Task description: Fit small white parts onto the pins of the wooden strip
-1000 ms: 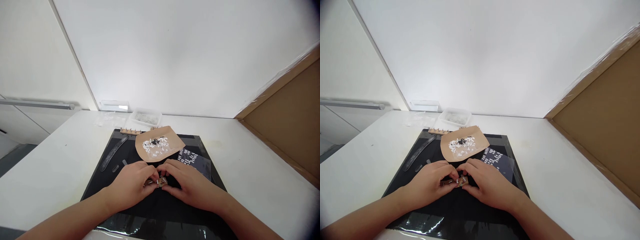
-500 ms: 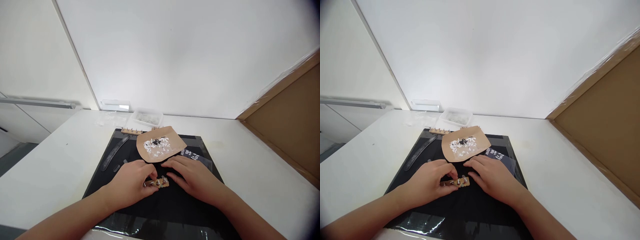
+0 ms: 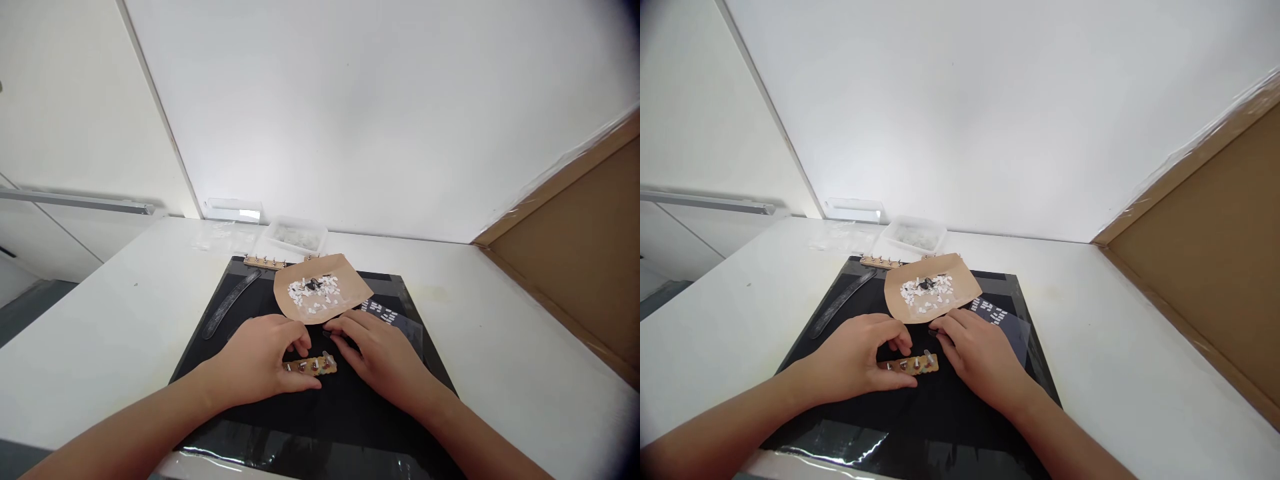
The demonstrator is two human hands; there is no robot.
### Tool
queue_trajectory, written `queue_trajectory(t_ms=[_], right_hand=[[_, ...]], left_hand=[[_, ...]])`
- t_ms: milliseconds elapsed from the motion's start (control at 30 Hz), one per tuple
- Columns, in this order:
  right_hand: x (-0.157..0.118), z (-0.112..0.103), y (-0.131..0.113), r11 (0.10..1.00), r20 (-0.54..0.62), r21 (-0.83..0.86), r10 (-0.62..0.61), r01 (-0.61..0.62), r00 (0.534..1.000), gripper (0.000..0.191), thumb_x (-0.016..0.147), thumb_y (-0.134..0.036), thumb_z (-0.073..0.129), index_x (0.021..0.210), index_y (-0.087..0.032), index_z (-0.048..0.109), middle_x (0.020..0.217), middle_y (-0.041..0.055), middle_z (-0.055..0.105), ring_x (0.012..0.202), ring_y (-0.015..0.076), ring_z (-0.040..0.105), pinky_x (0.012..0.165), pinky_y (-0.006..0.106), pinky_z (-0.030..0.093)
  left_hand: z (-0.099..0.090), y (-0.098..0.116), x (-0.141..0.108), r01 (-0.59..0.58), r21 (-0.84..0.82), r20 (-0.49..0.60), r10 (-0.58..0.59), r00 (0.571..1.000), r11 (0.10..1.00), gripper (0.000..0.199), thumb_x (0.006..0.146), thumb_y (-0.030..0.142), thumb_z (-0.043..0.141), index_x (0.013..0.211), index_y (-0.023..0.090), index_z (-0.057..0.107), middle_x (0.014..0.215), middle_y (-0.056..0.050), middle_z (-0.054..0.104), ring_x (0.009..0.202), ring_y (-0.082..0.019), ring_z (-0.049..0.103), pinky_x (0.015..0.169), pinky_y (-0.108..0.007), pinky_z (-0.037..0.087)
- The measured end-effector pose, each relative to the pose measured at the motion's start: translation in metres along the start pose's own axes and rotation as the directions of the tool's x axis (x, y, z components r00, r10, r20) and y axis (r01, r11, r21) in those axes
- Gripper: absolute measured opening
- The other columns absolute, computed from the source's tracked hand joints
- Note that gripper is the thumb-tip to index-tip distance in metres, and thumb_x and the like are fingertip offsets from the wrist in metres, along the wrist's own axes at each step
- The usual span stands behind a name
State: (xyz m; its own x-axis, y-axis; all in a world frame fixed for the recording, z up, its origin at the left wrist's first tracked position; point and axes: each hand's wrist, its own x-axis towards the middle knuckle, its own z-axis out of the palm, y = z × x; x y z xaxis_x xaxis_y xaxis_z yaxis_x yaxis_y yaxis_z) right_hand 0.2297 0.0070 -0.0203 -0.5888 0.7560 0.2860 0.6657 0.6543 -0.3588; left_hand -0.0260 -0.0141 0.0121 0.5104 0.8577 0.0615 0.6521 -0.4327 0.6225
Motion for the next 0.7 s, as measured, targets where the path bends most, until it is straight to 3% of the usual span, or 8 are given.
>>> queue_trajectory(t_ms=[100,200,367,567,700], right_hand=[[0.001,-0.004,-0.003,0.996,-0.033,0.088,0.018,-0.016,0.999,0.02,0.1,-0.015,0.057,0.113,-0.026,0.067,0.106,0.0041,0.074,0.098,0.0212,0.07,0.082,0.034,0.056],[0.003,-0.01,-0.009,0.985,-0.12,0.175,0.026,-0.004,0.992,0.018,0.098,-0.016,0.058,0.111,-0.025,0.068,0.101,0.0033,0.074,0.09,0.0187,0.07,0.08,0.033,0.057],[0.0,-0.013,-0.024,0.957,-0.223,0.288,0.104,-0.037,0.969,0.009,0.097,-0.023,0.064,0.105,-0.026,0.067,0.091,0.0024,0.073,0.074,0.0162,0.068,0.058,0.026,0.053],[-0.004,-0.01,-0.036,0.945,-0.245,0.326,0.119,-0.033,0.962,0.014,0.094,-0.023,0.067,0.107,-0.027,0.064,0.089,-0.0004,0.074,0.064,0.0128,0.063,0.055,0.025,0.051],[-0.006,-0.012,-0.037,0.938,-0.235,0.347,0.114,-0.026,0.965,0.013,0.094,-0.023,0.067,0.107,-0.027,0.064,0.09,0.0002,0.074,0.063,0.0132,0.062,0.055,0.026,0.051]], left_hand=[[-0.002,0.0,0.0,-0.002,-0.055,-0.053,0.0,0.999,0.998,0.039,0.073,0.05,0.091,0.093,0.021,0.072,0.089,0.001,0.077,0.081,-0.018,0.071,0.07,-0.027,0.051],[-0.004,0.002,0.001,-0.062,-0.105,-0.146,0.046,0.988,0.993,0.03,0.084,0.044,0.083,0.098,0.02,0.071,0.089,-0.001,0.075,0.079,-0.016,0.069,0.066,-0.025,0.05],[-0.003,0.008,0.001,-0.198,-0.202,-0.217,0.154,0.964,0.959,0.017,0.093,0.03,0.074,0.106,0.019,0.074,0.092,-0.004,0.073,0.082,-0.015,0.068,0.062,-0.022,0.05],[0.001,0.01,0.0,-0.109,-0.387,-0.183,0.04,0.982,0.916,0.015,0.096,0.034,0.073,0.099,0.02,0.075,0.093,-0.003,0.075,0.081,-0.014,0.07,0.063,-0.021,0.053],[0.0,0.008,0.002,-0.103,-0.393,-0.18,0.034,0.983,0.914,0.013,0.095,0.032,0.075,0.098,0.02,0.077,0.09,-0.003,0.075,0.08,-0.014,0.07,0.065,-0.022,0.052]])
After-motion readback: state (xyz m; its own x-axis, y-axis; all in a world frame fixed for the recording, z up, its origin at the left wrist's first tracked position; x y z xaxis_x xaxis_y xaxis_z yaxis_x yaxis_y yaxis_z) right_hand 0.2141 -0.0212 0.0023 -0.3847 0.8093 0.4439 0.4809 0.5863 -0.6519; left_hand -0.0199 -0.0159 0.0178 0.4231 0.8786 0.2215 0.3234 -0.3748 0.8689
